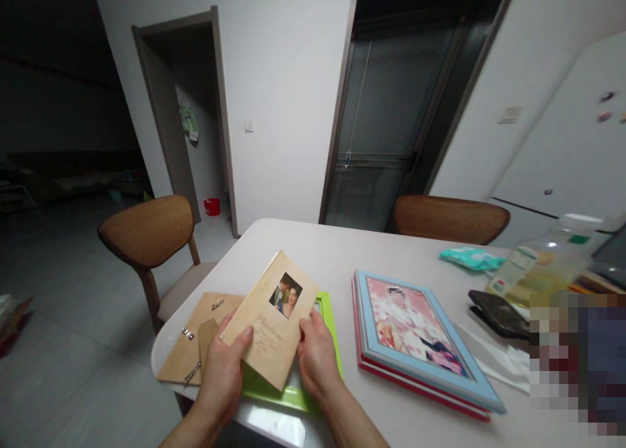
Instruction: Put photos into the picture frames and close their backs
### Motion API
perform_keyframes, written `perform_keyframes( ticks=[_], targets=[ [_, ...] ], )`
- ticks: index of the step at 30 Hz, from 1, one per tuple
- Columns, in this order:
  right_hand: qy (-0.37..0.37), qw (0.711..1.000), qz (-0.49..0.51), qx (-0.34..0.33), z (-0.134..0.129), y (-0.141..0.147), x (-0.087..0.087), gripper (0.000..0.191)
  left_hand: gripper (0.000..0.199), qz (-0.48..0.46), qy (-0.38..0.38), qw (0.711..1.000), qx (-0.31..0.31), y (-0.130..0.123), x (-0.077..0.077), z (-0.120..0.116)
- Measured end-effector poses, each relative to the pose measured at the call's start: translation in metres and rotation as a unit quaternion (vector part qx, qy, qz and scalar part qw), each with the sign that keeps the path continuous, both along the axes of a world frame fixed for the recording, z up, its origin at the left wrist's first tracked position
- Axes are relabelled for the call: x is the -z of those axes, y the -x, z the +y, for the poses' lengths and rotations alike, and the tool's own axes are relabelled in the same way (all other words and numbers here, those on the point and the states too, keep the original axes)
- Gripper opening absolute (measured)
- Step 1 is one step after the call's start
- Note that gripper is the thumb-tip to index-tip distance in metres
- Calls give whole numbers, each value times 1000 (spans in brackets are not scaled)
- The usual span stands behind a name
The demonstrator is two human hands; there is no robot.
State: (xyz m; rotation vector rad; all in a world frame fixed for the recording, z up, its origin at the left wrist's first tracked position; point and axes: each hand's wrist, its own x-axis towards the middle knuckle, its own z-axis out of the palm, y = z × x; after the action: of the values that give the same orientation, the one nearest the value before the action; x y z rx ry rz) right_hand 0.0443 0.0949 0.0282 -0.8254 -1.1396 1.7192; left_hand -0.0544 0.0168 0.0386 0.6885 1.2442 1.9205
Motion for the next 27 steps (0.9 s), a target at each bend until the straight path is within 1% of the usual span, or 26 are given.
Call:
perform_keyframes(
  ticks=[2, 3, 5, 6, 8, 10, 13, 16, 19, 21, 24, 26, 27],
  targets=[
    [-1, 999, -35, 1, 8, -13, -6, 46, 49, 15, 21, 999, 34, 0, 1, 1],
    [5, 998, -61, -3, 13, -20, -7, 49, 52, 29, 35, 998, 40, 2, 0, 1],
    [8, 993, -120, -5, 23, -33, -6, 52, 51, 90, 57, 994, 35, 6, -1, 0],
    [1, 988, -152, -4, 27, -38, -4, 53, 49, 141, 67, 987, 28, 8, -2, -2],
    [-30, 977, -210, 3, 33, -44, 2, 53, 42, 262, 88, 961, 25, 10, -3, -5],
    [-70, 965, -251, 17, 37, -45, 8, 50, 40, 364, 117, 923, 46, 10, -1, -10],
    [-119, 951, -284, 33, 40, -40, 14, 48, 44, 452, 154, 874, 91, 5, 6, -14],
    [-144, 938, -315, 30, 42, -35, 17, 47, 50, 504, 179, 835, 127, 0, 15, -17],
    [-154, 933, -325, -4, 44, -35, 18, 46, 49, 546, 192, 802, 148, -5, 18, -18],
    [-158, 932, -326, -20, 46, -36, 19, 46, 45, 562, 189, 792, 144, -6, 18, -18],
    [-173, 920, -352, 1, 48, -37, 19, 47, 39, 574, 177, 789, 130, -5, 19, -18],
    [-195, 900, -390, 19, 48, -36, 18, 46, 37, 581, 170, 787, 119, -2, 22, -16],
    [-213, 884, -416, 24, 48, -36, 16, 45, 36, 585, 168, 785, 112, -1, 24, -14]
  ],
)
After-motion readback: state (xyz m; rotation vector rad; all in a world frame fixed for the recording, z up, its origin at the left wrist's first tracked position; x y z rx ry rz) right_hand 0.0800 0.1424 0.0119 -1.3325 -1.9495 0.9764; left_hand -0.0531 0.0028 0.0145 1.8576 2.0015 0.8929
